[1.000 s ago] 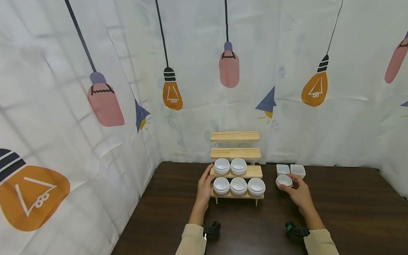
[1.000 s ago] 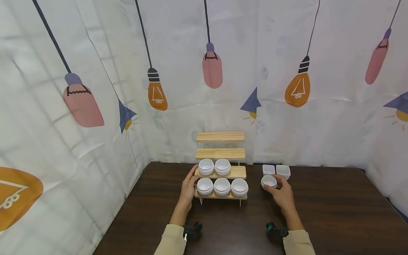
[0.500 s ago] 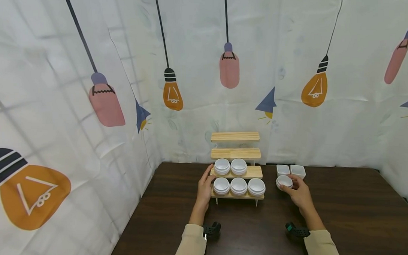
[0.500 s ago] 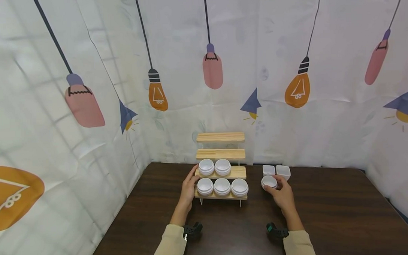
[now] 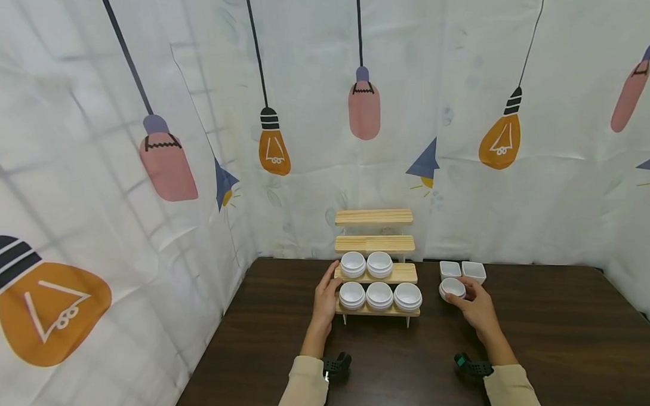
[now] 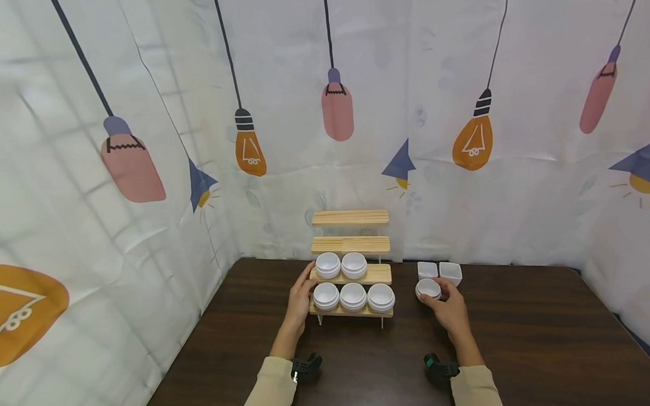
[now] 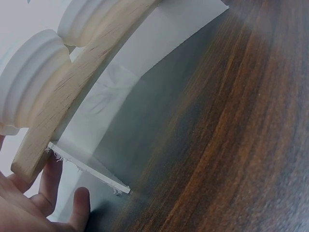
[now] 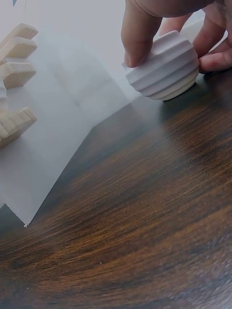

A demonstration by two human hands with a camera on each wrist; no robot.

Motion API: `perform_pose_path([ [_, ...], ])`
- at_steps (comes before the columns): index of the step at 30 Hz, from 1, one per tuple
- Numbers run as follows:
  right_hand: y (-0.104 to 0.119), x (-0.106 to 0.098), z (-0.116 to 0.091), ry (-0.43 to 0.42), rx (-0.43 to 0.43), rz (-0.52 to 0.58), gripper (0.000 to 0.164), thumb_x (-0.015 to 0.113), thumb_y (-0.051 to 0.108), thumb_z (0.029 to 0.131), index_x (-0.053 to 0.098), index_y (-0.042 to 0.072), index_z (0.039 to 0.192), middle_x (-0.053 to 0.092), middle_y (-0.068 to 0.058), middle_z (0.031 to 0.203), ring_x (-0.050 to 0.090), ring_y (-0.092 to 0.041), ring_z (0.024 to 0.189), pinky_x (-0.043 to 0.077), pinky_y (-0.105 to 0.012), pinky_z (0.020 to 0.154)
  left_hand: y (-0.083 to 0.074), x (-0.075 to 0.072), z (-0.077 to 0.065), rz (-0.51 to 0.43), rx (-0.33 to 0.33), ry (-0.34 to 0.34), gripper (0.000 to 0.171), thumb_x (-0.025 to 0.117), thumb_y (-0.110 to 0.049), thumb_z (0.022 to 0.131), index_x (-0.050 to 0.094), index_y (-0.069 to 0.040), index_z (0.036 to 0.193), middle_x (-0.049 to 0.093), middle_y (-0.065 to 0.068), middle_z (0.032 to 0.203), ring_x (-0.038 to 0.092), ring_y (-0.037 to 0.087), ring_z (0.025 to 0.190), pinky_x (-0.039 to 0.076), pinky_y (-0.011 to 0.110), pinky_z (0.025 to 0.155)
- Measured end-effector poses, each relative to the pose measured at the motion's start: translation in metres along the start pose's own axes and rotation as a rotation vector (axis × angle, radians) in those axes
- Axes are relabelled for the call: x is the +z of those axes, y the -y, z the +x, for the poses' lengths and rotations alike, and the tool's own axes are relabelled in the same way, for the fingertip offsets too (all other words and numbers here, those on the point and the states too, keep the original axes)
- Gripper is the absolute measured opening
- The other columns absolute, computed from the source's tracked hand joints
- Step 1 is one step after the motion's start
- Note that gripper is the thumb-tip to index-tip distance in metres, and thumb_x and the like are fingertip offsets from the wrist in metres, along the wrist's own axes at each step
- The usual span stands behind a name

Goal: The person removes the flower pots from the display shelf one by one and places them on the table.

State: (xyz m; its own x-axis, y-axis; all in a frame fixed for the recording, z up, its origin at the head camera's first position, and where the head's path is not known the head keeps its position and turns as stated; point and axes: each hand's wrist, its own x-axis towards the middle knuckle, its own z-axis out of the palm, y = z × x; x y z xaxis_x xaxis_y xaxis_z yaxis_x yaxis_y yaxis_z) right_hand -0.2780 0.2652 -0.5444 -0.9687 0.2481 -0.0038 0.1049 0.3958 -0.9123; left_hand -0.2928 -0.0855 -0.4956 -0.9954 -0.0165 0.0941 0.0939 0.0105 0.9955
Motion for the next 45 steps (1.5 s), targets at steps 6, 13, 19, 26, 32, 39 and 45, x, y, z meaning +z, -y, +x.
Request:
perform_pose_path([
  [6, -0.001, 0.000, 0.000, -0.008, -0.005, -0.008, 0.064, 0.075, 0.023, 0.095, 0.046, 0.001, 0.147, 0.051, -0.031, 0.144, 0.052, -0.034, 0.122, 0.042, -0.029, 0.085, 0.000, 0.000, 0.000, -0.009, 0.001, 0.002, 0.050, 0.050, -0.015, 0.105, 0.047, -0.014, 0.155, 0.042, 0.012, 0.162, 0.039, 0.036, 0.148, 0.028, 0.059, 0.121],
  [13, -0.002, 0.000, 0.000, -0.018, -0.010, -0.016, 0.063, 0.076, 0.024, 0.094, 0.048, 0.002, 0.146, 0.054, -0.028, 0.143, 0.053, -0.026, 0.116, 0.042, -0.022, 0.082, 0.001, 0.000, 0.001, -0.010, 0.002, 0.009, 0.051, 0.050, -0.015, 0.105, 0.046, -0.014, 0.156, 0.043, 0.012, 0.161, 0.042, 0.036, 0.145, 0.029, 0.059, 0.121],
  [19, 0.001, -0.001, -0.001, -0.017, -0.009, -0.006, 0.066, 0.075, 0.022, 0.094, 0.045, 0.000, 0.148, 0.053, -0.029, 0.143, 0.053, -0.029, 0.117, 0.042, -0.017, 0.079, 0.002, -0.001, 0.001, -0.007, -0.005, 0.006, 0.051, 0.050, -0.016, 0.106, 0.046, -0.015, 0.156, 0.048, 0.013, 0.158, 0.048, 0.035, 0.141, 0.031, 0.058, 0.120],
  [26, 0.011, -0.008, -0.003, -0.056, -0.005, 0.038, 0.062, 0.071, 0.019, 0.097, 0.044, -0.001, 0.149, 0.048, -0.027, 0.147, 0.050, -0.036, 0.125, 0.037, -0.009, 0.076, 0.003, -0.002, 0.002, 0.004, -0.007, 0.006, 0.051, 0.050, -0.017, 0.106, 0.046, -0.016, 0.156, 0.052, 0.013, 0.154, 0.052, 0.032, 0.134, 0.033, 0.057, 0.119],
  [32, 0.031, -0.013, -0.011, -0.155, -0.040, 0.106, 0.058, 0.070, 0.018, 0.096, 0.048, 0.004, 0.148, 0.052, -0.022, 0.147, 0.049, -0.035, 0.128, 0.037, -0.008, 0.076, 0.004, -0.001, 0.002, -0.005, 0.000, 0.011, 0.050, 0.050, -0.016, 0.105, 0.048, -0.017, 0.155, 0.046, 0.011, 0.159, 0.043, 0.033, 0.145, 0.030, 0.058, 0.121],
  [39, 0.056, -0.015, -0.019, -0.174, -0.108, 0.147, 0.053, 0.070, 0.019, 0.097, 0.051, 0.004, 0.144, 0.055, -0.018, 0.142, 0.052, -0.030, 0.124, 0.044, -0.012, 0.076, 0.004, -0.002, 0.003, 0.001, -0.002, 0.006, 0.050, 0.051, -0.016, 0.105, 0.047, -0.016, 0.155, 0.051, 0.012, 0.155, 0.049, 0.033, 0.138, 0.031, 0.057, 0.120],
  [45, 0.067, -0.014, -0.024, -0.173, -0.161, 0.155, 0.049, 0.071, 0.022, 0.097, 0.056, 0.007, 0.141, 0.059, -0.011, 0.136, 0.055, -0.015, 0.114, 0.047, -0.014, 0.078, 0.002, -0.001, 0.002, 0.004, -0.006, 0.004, 0.050, 0.050, -0.016, 0.105, 0.047, -0.016, 0.155, 0.048, 0.012, 0.158, 0.048, 0.033, 0.138, 0.031, 0.058, 0.120],
])
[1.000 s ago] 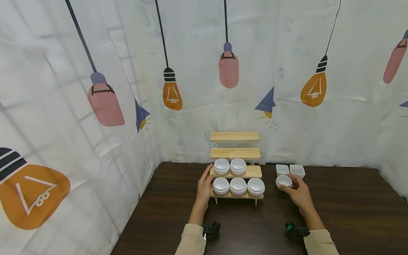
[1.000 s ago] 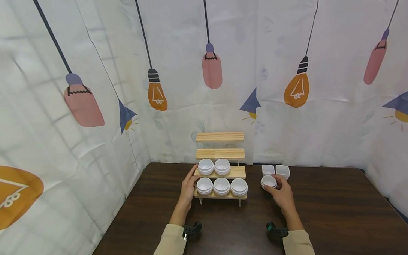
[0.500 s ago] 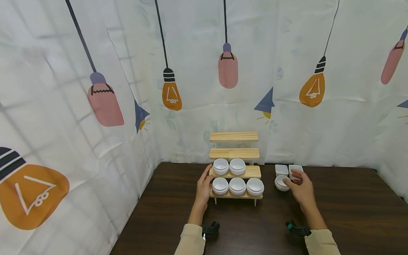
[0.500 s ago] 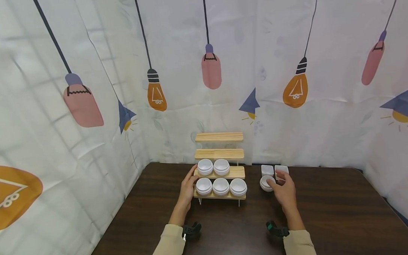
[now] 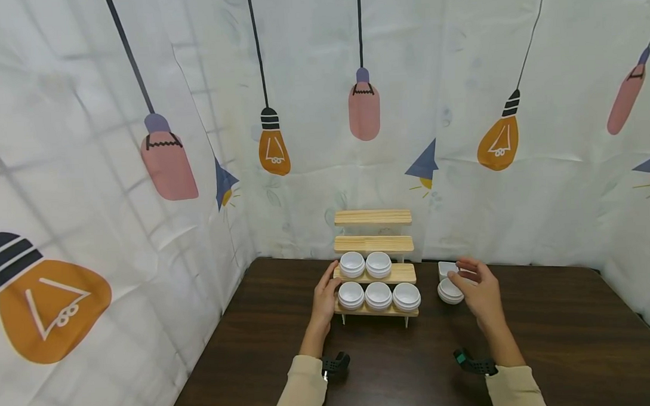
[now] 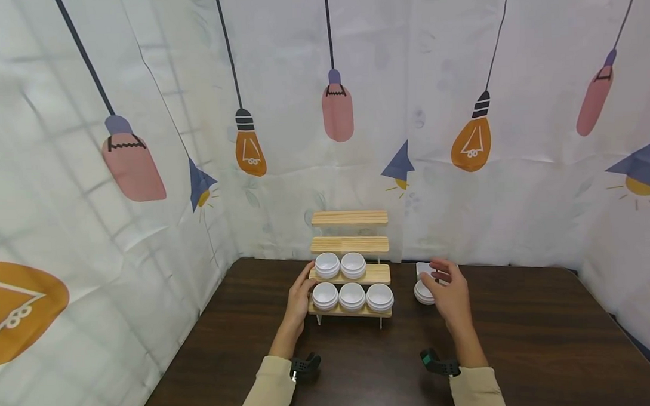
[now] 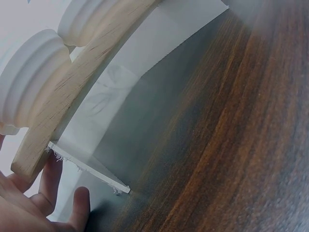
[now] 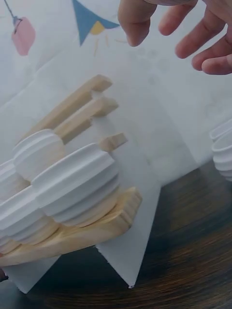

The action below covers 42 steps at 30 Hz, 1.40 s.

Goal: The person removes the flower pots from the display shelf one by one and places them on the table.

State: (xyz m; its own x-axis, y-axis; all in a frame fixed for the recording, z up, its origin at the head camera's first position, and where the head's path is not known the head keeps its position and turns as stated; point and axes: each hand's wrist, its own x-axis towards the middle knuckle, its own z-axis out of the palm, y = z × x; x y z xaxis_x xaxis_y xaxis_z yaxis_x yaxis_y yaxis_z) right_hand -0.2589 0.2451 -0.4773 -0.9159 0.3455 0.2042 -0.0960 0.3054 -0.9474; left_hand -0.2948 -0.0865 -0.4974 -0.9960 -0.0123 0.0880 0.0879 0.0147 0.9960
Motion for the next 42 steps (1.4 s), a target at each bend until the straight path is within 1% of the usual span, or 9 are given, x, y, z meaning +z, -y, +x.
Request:
perform_pose_path([
  [4, 0.004, 0.004, -0.002, 0.003, -0.039, 0.004, 0.044, 0.071, 0.020, 0.097, 0.058, 0.007, 0.137, 0.064, -0.002, 0.126, 0.057, -0.004, 0.104, 0.047, -0.013, 0.081, 0.000, 0.000, 0.000, -0.006, 0.004, 0.006, 0.050, 0.050, -0.016, 0.105, 0.047, -0.017, 0.155, 0.045, 0.012, 0.160, 0.045, 0.034, 0.143, 0.030, 0.058, 0.121],
  [8, 0.009, 0.009, -0.004, 0.023, -0.067, 0.021, 0.041, 0.072, 0.020, 0.096, 0.060, 0.008, 0.133, 0.065, 0.010, 0.117, 0.058, 0.000, 0.099, 0.045, -0.015, 0.084, 0.000, 0.000, 0.000, -0.009, 0.002, 0.006, 0.049, 0.050, -0.016, 0.106, 0.049, -0.021, 0.154, 0.046, 0.012, 0.159, 0.044, 0.034, 0.144, 0.030, 0.058, 0.121],
  [13, 0.012, 0.018, -0.008, 0.083, -0.091, 0.048, 0.043, 0.072, 0.019, 0.096, 0.059, 0.006, 0.135, 0.066, -0.006, 0.125, 0.058, -0.001, 0.100, 0.046, -0.015, 0.085, 0.001, 0.000, 0.000, -0.009, 0.003, 0.001, 0.049, 0.050, -0.016, 0.105, 0.050, -0.020, 0.153, 0.044, 0.011, 0.161, 0.038, 0.034, 0.149, 0.028, 0.058, 0.122],
  [17, 0.010, 0.027, -0.010, 0.120, -0.089, 0.048, 0.044, 0.072, 0.017, 0.096, 0.058, 0.006, 0.137, 0.063, -0.015, 0.131, 0.057, -0.002, 0.102, 0.046, -0.012, 0.085, 0.000, 0.000, 0.000, -0.008, -0.001, 0.001, 0.049, 0.051, -0.015, 0.105, 0.050, -0.020, 0.154, 0.045, 0.011, 0.160, 0.042, 0.034, 0.146, 0.029, 0.058, 0.121],
  [22, 0.010, 0.039, -0.011, 0.150, -0.085, 0.033, 0.044, 0.073, 0.015, 0.095, 0.059, 0.007, 0.137, 0.062, -0.016, 0.135, 0.057, -0.002, 0.102, 0.046, -0.016, 0.088, -0.001, 0.000, 0.000, -0.012, 0.003, 0.000, 0.049, 0.050, -0.015, 0.105, 0.049, -0.019, 0.154, 0.044, 0.011, 0.161, 0.038, 0.034, 0.149, 0.028, 0.058, 0.122],
  [26, 0.012, 0.048, -0.015, 0.171, -0.085, 0.033, 0.043, 0.073, 0.016, 0.095, 0.060, 0.007, 0.135, 0.063, -0.016, 0.134, 0.058, -0.007, 0.104, 0.046, -0.020, 0.089, 0.000, 0.000, 0.000, -0.017, 0.000, -0.005, 0.049, 0.051, -0.016, 0.105, 0.050, -0.020, 0.153, 0.044, 0.010, 0.161, 0.038, 0.034, 0.149, 0.028, 0.058, 0.122],
  [32, 0.020, 0.060, -0.022, 0.206, -0.099, 0.100, 0.046, 0.074, 0.013, 0.094, 0.058, 0.003, 0.136, 0.063, -0.019, 0.134, 0.058, -0.021, 0.113, 0.046, -0.014, 0.089, 0.000, -0.001, 0.001, -0.019, 0.004, -0.008, 0.049, 0.051, -0.015, 0.104, 0.050, -0.020, 0.153, 0.045, 0.011, 0.160, 0.038, 0.033, 0.149, 0.028, 0.058, 0.122],
  [38, 0.027, 0.071, -0.028, 0.215, -0.109, 0.151, 0.046, 0.074, 0.009, 0.093, 0.059, 0.002, 0.135, 0.063, -0.020, 0.134, 0.057, -0.022, 0.114, 0.045, -0.016, 0.089, 0.001, -0.001, 0.001, -0.011, 0.002, -0.009, 0.049, 0.050, -0.015, 0.105, 0.050, -0.021, 0.154, 0.050, 0.012, 0.156, 0.051, 0.032, 0.135, 0.032, 0.057, 0.119],
  [42, 0.029, 0.073, -0.030, 0.227, -0.129, 0.152, 0.048, 0.076, 0.010, 0.092, 0.059, 0.003, 0.136, 0.062, -0.020, 0.136, 0.056, -0.027, 0.118, 0.046, -0.018, 0.091, 0.001, 0.000, 0.001, -0.008, 0.004, -0.012, 0.049, 0.050, -0.016, 0.105, 0.050, -0.021, 0.153, 0.051, 0.012, 0.156, 0.052, 0.031, 0.135, 0.034, 0.056, 0.118],
])
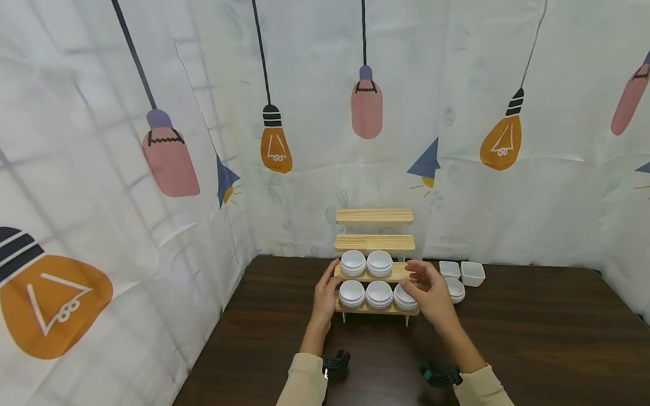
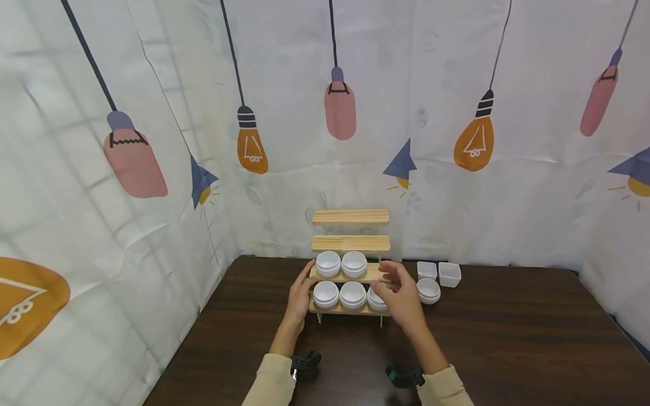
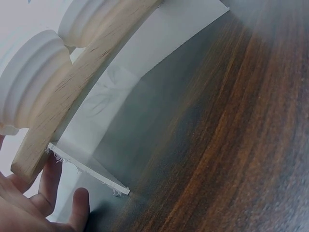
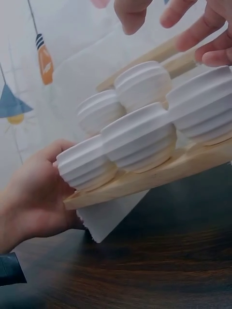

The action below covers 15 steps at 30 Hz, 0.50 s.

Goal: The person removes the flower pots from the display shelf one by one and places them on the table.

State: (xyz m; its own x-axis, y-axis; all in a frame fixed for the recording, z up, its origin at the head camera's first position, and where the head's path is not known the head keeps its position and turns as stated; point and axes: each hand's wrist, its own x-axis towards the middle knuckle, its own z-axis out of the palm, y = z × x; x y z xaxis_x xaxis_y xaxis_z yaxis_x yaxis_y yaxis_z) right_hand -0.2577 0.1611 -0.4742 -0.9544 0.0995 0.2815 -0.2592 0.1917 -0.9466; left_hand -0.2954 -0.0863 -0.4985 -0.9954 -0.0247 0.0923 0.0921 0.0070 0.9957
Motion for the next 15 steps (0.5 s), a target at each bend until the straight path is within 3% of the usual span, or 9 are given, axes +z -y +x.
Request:
perform_pose_path([
  [5, 0.002, 0.000, -0.001, 0.017, -0.015, -0.031, 0.051, 0.076, 0.013, 0.092, 0.057, 0.004, 0.138, 0.060, -0.018, 0.139, 0.054, -0.029, 0.122, 0.046, -0.031, 0.098, 0.000, 0.002, 0.000, -0.001, -0.003, -0.002, 0.049, 0.052, -0.017, 0.104, 0.050, -0.021, 0.153, 0.054, 0.011, 0.153, 0.055, 0.031, 0.131, 0.035, 0.055, 0.118],
  [10, 0.004, 0.002, 0.001, 0.058, -0.004, -0.067, 0.053, 0.076, 0.017, 0.093, 0.055, 0.008, 0.141, 0.058, -0.017, 0.142, 0.054, -0.032, 0.126, 0.043, -0.049, 0.107, 0.000, 0.002, -0.001, -0.008, 0.008, -0.009, 0.049, 0.052, -0.016, 0.104, 0.050, -0.020, 0.153, 0.050, 0.011, 0.156, 0.048, 0.033, 0.141, 0.032, 0.056, 0.120],
  [15, 0.003, 0.004, 0.010, 0.093, 0.020, -0.095, 0.058, 0.075, 0.019, 0.093, 0.051, 0.008, 0.145, 0.056, -0.018, 0.144, 0.054, -0.035, 0.128, 0.043, -0.054, 0.109, 0.001, 0.002, -0.001, -0.021, 0.017, 0.002, 0.049, 0.050, -0.015, 0.105, 0.049, -0.019, 0.154, 0.047, 0.012, 0.159, 0.041, 0.035, 0.146, 0.028, 0.058, 0.122],
])
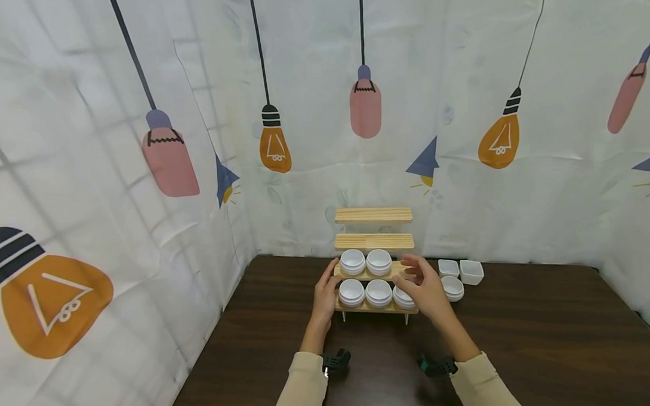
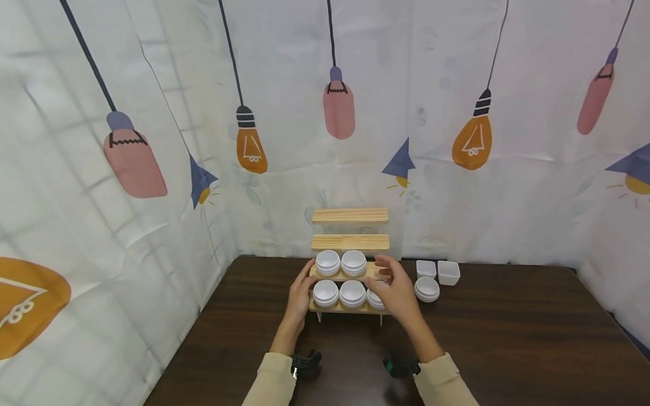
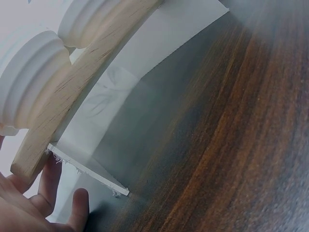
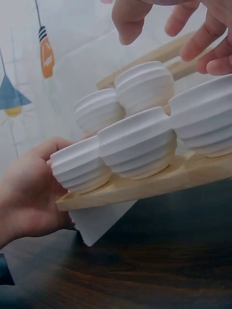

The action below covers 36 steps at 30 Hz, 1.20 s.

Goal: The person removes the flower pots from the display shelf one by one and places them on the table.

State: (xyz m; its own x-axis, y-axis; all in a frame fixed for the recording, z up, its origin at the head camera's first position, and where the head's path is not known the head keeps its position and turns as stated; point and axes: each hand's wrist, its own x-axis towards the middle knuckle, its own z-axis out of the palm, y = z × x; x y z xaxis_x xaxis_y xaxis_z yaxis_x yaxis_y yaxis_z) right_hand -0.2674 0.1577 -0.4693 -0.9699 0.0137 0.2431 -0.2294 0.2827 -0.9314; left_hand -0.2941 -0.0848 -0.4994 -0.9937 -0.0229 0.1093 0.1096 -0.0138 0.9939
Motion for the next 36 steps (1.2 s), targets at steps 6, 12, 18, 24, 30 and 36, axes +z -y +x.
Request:
perform_pose_path([
  [6, 0.002, 0.001, 0.011, 0.058, 0.023, -0.076, 0.063, 0.074, 0.024, 0.095, 0.046, 0.009, 0.149, 0.053, -0.019, 0.146, 0.054, -0.038, 0.128, 0.045, -0.055, 0.108, 0.000, -0.002, 0.000, 0.003, -0.010, 0.013, 0.050, 0.050, -0.017, 0.105, 0.049, -0.022, 0.154, 0.048, 0.011, 0.158, 0.043, 0.036, 0.144, 0.030, 0.058, 0.121],
  [12, 0.006, 0.003, 0.020, 0.098, 0.048, -0.132, 0.064, 0.074, 0.027, 0.094, 0.046, 0.013, 0.150, 0.054, -0.016, 0.147, 0.055, -0.038, 0.128, 0.047, -0.055, 0.105, 0.002, -0.001, 0.002, 0.003, -0.002, 0.011, 0.050, 0.049, -0.017, 0.105, 0.048, -0.020, 0.154, 0.043, 0.010, 0.161, 0.037, 0.035, 0.149, 0.028, 0.060, 0.121],
  [18, 0.005, 0.006, 0.030, 0.105, 0.049, -0.164, 0.065, 0.073, 0.028, 0.094, 0.045, 0.011, 0.150, 0.057, -0.018, 0.144, 0.058, -0.037, 0.125, 0.048, -0.053, 0.105, 0.002, 0.000, 0.002, -0.006, 0.000, -0.003, 0.050, 0.050, -0.016, 0.104, 0.049, -0.019, 0.154, 0.044, 0.010, 0.161, 0.037, 0.034, 0.149, 0.027, 0.060, 0.121],
  [24, 0.003, 0.011, 0.033, 0.113, 0.056, -0.190, 0.066, 0.073, 0.034, 0.094, 0.046, 0.012, 0.149, 0.058, -0.019, 0.142, 0.057, -0.036, 0.125, 0.048, -0.053, 0.103, 0.000, -0.001, 0.000, 0.000, -0.003, 0.010, 0.051, 0.050, -0.015, 0.104, 0.047, -0.015, 0.155, 0.044, 0.011, 0.161, 0.037, 0.035, 0.149, 0.028, 0.060, 0.121],
  [30, 0.007, 0.016, 0.035, 0.093, 0.082, -0.202, 0.065, 0.075, 0.034, 0.092, 0.048, 0.011, 0.147, 0.061, -0.019, 0.138, 0.058, -0.036, 0.125, 0.048, -0.053, 0.103, -0.002, -0.003, -0.001, 0.013, -0.011, 0.030, 0.052, 0.050, -0.017, 0.105, 0.045, -0.016, 0.156, 0.044, 0.011, 0.161, 0.038, 0.035, 0.148, 0.030, 0.060, 0.120],
  [36, 0.009, 0.021, 0.037, 0.077, 0.097, -0.223, 0.067, 0.077, 0.035, 0.090, 0.050, 0.009, 0.146, 0.062, -0.021, 0.135, 0.058, -0.038, 0.124, 0.048, -0.054, 0.103, -0.002, -0.003, 0.000, 0.014, -0.008, 0.021, 0.051, 0.050, -0.017, 0.105, 0.046, -0.016, 0.156, 0.046, 0.011, 0.159, 0.042, 0.036, 0.145, 0.030, 0.059, 0.120],
])
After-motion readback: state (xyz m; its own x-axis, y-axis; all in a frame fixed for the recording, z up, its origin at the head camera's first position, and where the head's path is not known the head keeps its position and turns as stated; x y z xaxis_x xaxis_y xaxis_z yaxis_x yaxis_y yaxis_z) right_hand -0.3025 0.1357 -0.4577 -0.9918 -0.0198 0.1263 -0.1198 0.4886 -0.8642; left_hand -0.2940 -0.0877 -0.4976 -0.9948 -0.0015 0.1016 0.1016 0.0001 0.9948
